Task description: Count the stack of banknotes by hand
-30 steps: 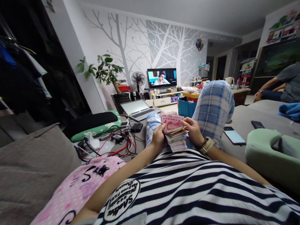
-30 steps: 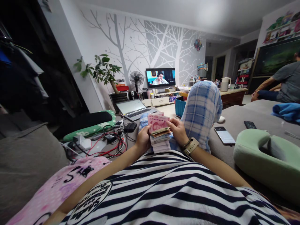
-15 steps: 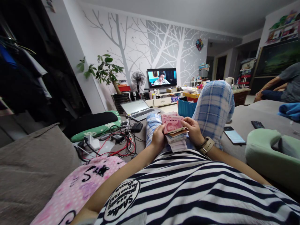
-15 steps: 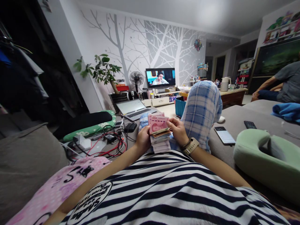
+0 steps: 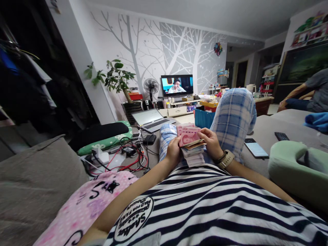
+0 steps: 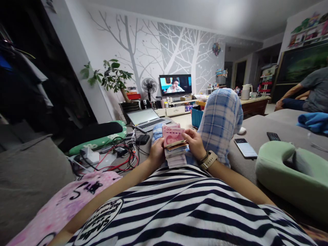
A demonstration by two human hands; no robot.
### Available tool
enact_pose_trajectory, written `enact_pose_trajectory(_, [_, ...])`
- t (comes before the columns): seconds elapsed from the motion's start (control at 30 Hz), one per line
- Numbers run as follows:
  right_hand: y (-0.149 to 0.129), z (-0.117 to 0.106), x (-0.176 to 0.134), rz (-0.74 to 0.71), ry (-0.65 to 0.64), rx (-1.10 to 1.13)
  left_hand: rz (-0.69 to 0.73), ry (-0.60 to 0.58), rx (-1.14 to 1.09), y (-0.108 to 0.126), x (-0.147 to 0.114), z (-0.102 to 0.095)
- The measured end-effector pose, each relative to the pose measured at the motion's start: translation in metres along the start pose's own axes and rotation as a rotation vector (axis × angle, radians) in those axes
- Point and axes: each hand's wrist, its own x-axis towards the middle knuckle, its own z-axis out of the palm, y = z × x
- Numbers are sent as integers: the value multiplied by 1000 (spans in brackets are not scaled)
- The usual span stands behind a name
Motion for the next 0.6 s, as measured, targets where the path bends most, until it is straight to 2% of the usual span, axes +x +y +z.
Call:
enact_pose_trajectory(0.27, [-4,1,-2,-33,9,-17,-14,-9,-39,-7,4,-2])
enact_pose_trajectory(0.47, [-2,0,-1,-38,20,-37,22,12,65,-5,3,-5])
enact_pose_trajectory(0.6, [2,-2,-1,-31,14,-29,17,-30,65,-7,3,-6])
